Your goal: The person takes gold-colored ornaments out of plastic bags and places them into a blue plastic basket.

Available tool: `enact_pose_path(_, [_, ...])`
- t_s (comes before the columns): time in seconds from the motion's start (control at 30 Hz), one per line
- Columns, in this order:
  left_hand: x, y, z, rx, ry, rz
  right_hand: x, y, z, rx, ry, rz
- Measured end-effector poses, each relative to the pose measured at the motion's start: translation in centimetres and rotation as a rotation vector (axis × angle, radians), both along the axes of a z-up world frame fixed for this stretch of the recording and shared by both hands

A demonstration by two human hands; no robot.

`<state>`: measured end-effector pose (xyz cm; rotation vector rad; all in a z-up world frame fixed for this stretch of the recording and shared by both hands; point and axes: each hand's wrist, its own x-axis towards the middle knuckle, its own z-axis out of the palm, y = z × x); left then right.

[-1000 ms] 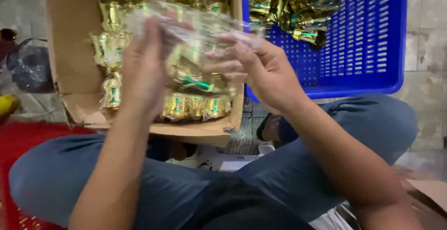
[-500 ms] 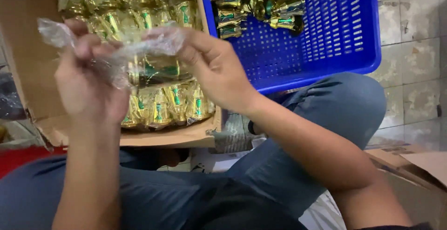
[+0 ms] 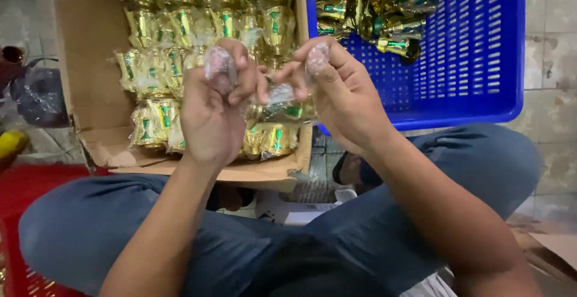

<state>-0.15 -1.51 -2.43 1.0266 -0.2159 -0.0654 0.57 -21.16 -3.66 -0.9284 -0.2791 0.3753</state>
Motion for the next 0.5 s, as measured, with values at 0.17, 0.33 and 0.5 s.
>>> enact_pose_path(0.17, [-0.2,0.2,1.0,0.006,0.076,-0.065,0.7,0.2,0.4,-0.007,0.232,-0.076])
enact_pose_path(0.33, [-1.1,-0.6,0.1,0.201,0.059,-0.089,0.9,1.0,-0.8,-0.023,0.248,-0.122])
enact_pose_path(0.5, [-1.6,-0.8,0.9,0.227,0.103,-0.113,0.7,1.6,-0.1,-0.093,0.165,-0.141])
